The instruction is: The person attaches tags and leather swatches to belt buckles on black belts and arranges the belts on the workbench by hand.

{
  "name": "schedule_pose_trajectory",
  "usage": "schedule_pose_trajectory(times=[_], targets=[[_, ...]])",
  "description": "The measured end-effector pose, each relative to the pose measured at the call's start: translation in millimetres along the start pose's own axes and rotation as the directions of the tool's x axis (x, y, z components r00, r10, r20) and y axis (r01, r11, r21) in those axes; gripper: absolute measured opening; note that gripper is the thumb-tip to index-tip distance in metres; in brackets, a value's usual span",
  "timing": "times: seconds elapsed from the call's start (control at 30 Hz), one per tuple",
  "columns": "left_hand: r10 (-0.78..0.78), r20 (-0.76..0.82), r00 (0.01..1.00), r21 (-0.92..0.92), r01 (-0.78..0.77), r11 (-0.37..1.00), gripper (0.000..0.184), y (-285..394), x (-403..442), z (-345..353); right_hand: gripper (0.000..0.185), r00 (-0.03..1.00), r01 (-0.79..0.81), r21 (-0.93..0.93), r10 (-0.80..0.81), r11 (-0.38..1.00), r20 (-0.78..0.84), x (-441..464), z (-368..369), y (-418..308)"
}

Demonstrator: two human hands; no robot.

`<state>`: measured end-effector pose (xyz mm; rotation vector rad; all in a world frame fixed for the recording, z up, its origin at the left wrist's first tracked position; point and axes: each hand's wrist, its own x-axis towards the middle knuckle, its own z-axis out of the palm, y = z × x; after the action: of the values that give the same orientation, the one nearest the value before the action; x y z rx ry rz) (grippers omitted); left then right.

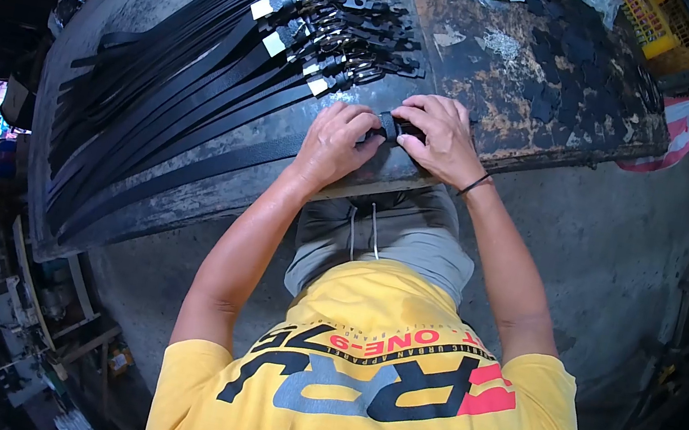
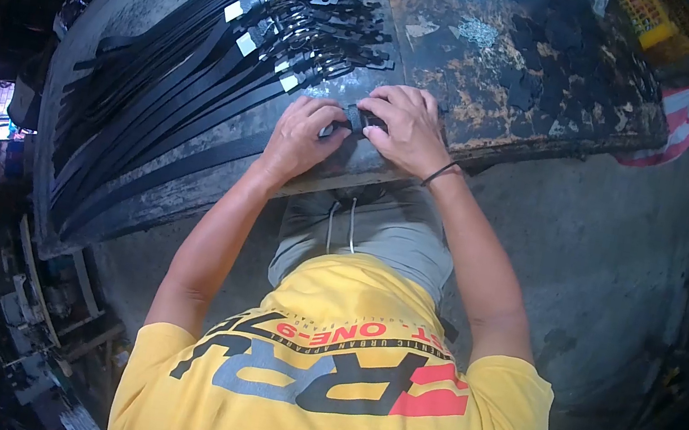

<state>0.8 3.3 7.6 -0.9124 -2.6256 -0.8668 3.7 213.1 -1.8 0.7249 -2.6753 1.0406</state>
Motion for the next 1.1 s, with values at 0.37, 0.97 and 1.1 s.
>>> schedule_pose_trajectory(times=[0.37,0.97,1.1], targets=[[0.019,0.085,0.996,-0.015,-0.017,1.0,0.027,-1.1,-1.9,-8.1,0.037,1.0,-0.002,0.012,0.002,1.0,0.011,-0.2,-0.2,3.3],[-0.008,0.067,0.998,-0.04,0.011,0.999,0.026,-6.0,-3.6,-8.8,0.044,0.995,0.014,-0.021,-0.012,1.0,0.1,5.8,-5.1,2.3],[-0.006,0.057,0.998,0.013,0.005,1.0,0.023,-2.3,0.3,-3.3,0.044,0.994,0.008,-0.02,-0.006,1.0,0.107,6.0,-6.3,2.1]])
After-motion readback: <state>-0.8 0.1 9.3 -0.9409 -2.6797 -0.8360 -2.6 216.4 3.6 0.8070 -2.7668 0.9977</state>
